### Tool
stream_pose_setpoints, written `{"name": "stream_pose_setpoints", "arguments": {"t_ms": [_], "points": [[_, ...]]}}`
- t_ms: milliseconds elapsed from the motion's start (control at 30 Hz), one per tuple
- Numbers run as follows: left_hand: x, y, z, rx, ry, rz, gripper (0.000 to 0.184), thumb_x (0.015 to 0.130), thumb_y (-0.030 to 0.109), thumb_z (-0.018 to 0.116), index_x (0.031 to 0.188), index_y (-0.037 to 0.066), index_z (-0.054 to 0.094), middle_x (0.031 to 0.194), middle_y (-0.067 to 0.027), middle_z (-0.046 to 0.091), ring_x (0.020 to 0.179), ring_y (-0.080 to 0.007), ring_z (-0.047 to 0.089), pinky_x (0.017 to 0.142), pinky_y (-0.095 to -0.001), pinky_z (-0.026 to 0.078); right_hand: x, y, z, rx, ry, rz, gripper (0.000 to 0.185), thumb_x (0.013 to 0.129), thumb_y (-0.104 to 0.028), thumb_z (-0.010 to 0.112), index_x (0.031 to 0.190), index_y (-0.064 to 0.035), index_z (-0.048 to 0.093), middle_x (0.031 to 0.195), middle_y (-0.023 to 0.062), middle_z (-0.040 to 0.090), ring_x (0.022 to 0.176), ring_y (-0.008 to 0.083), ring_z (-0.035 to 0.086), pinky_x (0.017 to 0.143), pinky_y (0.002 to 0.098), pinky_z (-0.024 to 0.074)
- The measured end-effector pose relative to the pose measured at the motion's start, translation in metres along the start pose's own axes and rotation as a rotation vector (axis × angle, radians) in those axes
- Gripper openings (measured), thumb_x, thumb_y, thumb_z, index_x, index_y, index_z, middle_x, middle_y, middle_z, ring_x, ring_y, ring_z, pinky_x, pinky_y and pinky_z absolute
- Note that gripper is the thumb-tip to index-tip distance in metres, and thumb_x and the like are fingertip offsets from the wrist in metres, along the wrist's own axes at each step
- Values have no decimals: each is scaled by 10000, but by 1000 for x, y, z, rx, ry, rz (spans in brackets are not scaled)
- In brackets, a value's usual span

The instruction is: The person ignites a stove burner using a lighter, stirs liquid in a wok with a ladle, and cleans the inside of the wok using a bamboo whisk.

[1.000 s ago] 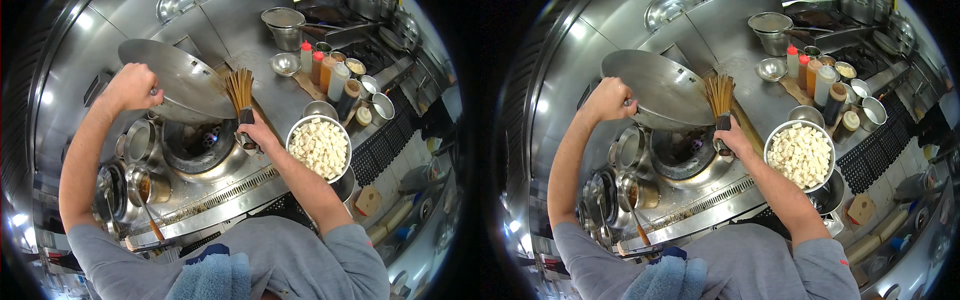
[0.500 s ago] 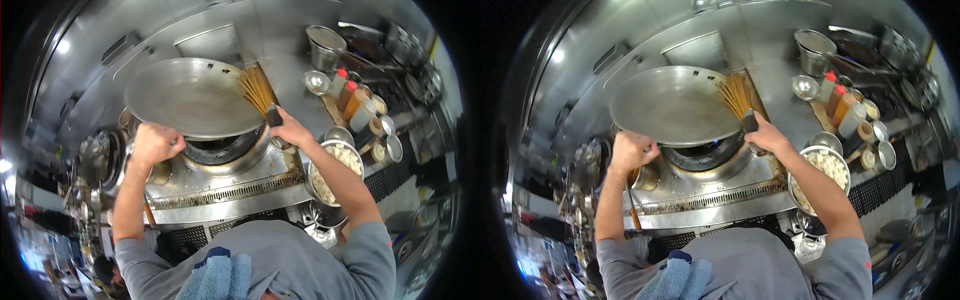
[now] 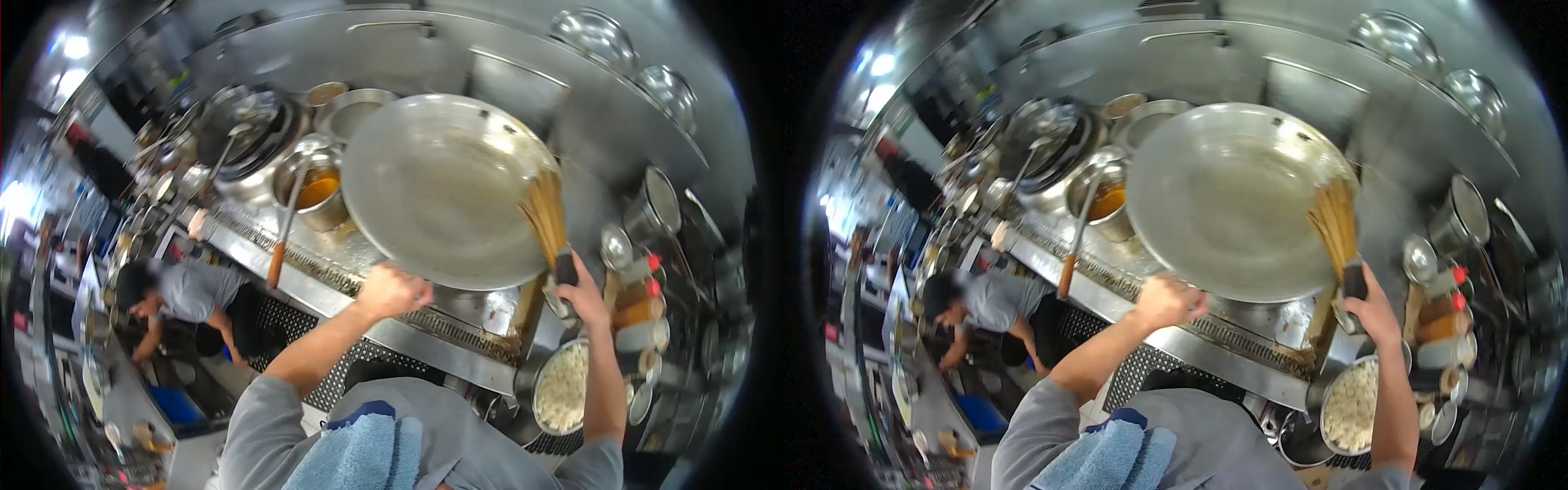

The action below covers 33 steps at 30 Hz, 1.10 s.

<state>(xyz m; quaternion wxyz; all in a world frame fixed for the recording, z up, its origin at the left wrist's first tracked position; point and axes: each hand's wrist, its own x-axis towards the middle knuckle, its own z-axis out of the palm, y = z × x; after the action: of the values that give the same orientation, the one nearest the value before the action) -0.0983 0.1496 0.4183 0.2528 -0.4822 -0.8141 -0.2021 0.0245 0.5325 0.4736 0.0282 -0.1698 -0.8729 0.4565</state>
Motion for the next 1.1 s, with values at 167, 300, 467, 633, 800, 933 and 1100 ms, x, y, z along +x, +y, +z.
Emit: {"name": "stream_pose_setpoints", "arguments": {"t_ms": [167,300,467,633,800,933,1100], "points": [[7,32,31,-57,98,-54,343,775,233,734,524,126,525,488,-55,546,443,-225,584,490,-353,504,5,4,-6,199,-34,48,897,677,-40,678,1515,16,360,1284,75,581,1125,168,558,984,255,419],[0,36,4,-250,31,-80,169,775,202,760,747,76,650,792,-75,648,838,-265,654,746,-388,531,3,11,-7,254,-19,13,875,686,-28,663,1511,12,375,1279,65,579,1118,169,555,979,252,420],[-55,-53,-54,45,82,-472,218,737,40,705,952,49,669,1071,-174,640,990,-361,598,860,-473,489,-13,-14,-4,274,47,59,884,703,-75,652,1530,9,350,1277,49,555,1099,158,535,969,252,416],[-156,-176,-61,439,-314,-916,292,827,103,648,1080,-24,578,984,-238,642,908,-384,628,768,-478,529,-26,-17,6,440,181,99,831,742,-77,643,1524,1,373,1232,34,573,964,109,558,856,221,440],[-187,-225,-70,-459,-160,-1239,210,905,142,633,1009,-1,521,628,-86,560,445,-231,534,449,-372,472,-38,-52,35,568,280,92,813,738,-73,607,1515,12,384,1278,48,565,1063,130,557,920,227,416],[-136,-256,-103,-869,72,-1255,160,918,124,635,964,45,504,571,-23,497,423,-136,484,384,-294,373,-44,-72,57,495,329,138,840,700,-100,635,1502,13,412,1304,64,577,1132,165,557,1008,254,396],[-54,-350,-104,-1107,-27,-1168,174,956,167,643,884,86,506,598,2,481,458,-99,466,406,-258,383,-53,-116,95,490,359,203,842,677,-111,634,1485,19,436,1284,68,591,1110,162,566,983,247,411]]}}
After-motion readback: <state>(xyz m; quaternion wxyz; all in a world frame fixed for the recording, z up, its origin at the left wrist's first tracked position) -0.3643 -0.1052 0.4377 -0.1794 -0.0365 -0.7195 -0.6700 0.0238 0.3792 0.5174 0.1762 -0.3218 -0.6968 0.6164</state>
